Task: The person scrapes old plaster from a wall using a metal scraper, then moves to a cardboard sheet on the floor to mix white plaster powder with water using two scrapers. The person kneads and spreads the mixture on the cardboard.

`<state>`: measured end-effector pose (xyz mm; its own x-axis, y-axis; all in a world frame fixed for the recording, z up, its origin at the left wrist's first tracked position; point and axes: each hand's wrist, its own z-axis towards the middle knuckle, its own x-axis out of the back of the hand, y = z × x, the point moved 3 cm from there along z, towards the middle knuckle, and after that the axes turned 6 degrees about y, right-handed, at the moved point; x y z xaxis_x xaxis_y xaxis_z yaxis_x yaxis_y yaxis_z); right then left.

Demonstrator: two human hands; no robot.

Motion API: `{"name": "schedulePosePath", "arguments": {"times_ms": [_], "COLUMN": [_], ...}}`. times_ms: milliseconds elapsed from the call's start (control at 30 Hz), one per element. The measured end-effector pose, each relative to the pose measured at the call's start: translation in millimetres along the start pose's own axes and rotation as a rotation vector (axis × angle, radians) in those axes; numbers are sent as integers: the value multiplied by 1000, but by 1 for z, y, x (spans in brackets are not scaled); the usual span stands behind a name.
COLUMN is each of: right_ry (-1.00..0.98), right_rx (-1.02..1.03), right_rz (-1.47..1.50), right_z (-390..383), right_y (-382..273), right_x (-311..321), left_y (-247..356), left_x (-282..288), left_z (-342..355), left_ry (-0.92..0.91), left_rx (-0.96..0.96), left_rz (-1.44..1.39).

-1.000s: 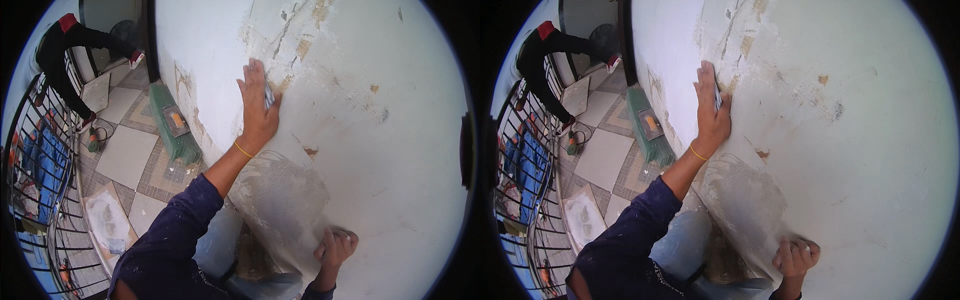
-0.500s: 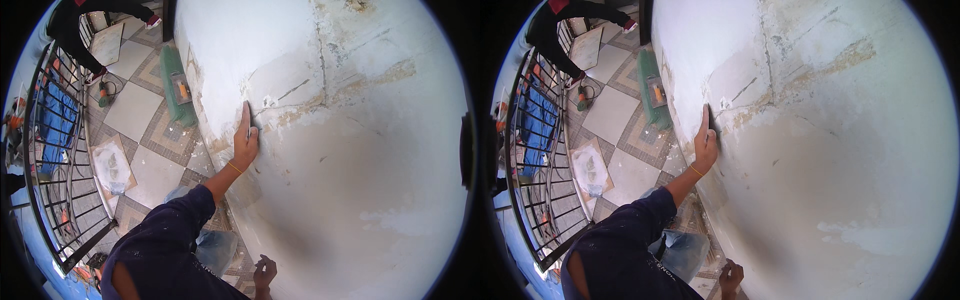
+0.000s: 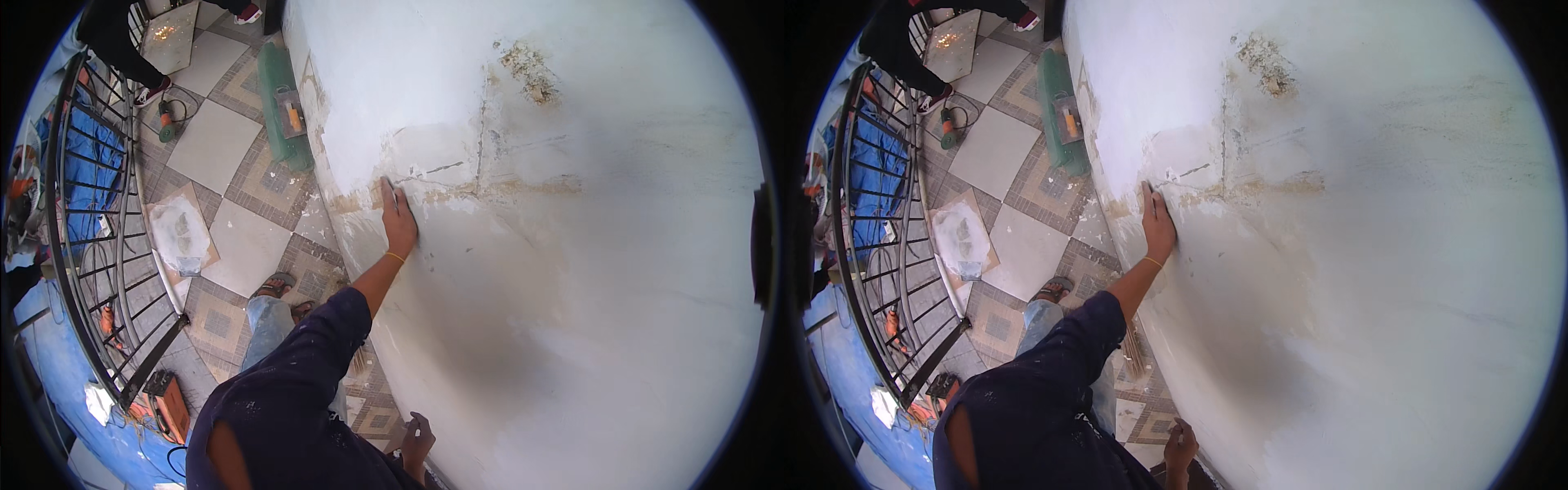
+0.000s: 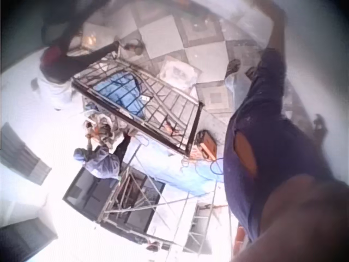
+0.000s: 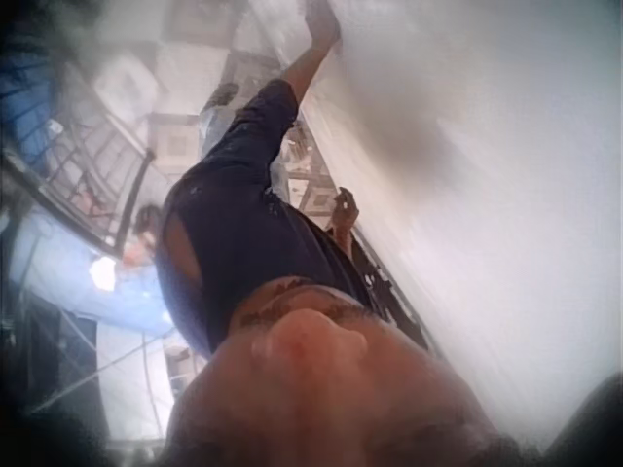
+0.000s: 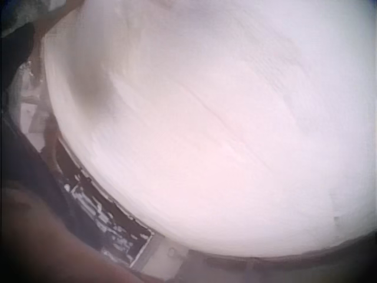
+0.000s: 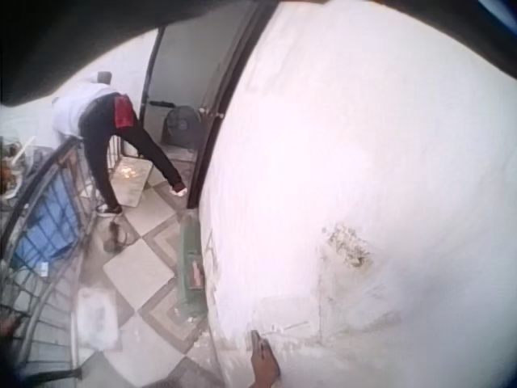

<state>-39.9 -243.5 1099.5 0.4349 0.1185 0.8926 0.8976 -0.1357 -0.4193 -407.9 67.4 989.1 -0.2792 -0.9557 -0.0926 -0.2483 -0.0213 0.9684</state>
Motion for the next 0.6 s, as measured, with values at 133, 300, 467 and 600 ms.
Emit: {"name": "schedulePosePath", "arguments": {"times_ms": [133,300,467,600], "right_ry": [-55,-192,-632,-844], "right_rx": [45,-16,17,-548], "right_rz": [-11,86,483,986], "right_z": [-26,-8,-15,-67], "right_y": [-9,-7,-20,-36], "right_x": [29,48,4,-20], "left_y": [-114,-155,-24,72], "left_x": [50,107,230,310], "left_z": [57,-80,-250,-307], "left_ry": [115,-265,-404,-508], "left_rx": [731,935,920,737], "left_rz": [-65,-331,71,47]}}
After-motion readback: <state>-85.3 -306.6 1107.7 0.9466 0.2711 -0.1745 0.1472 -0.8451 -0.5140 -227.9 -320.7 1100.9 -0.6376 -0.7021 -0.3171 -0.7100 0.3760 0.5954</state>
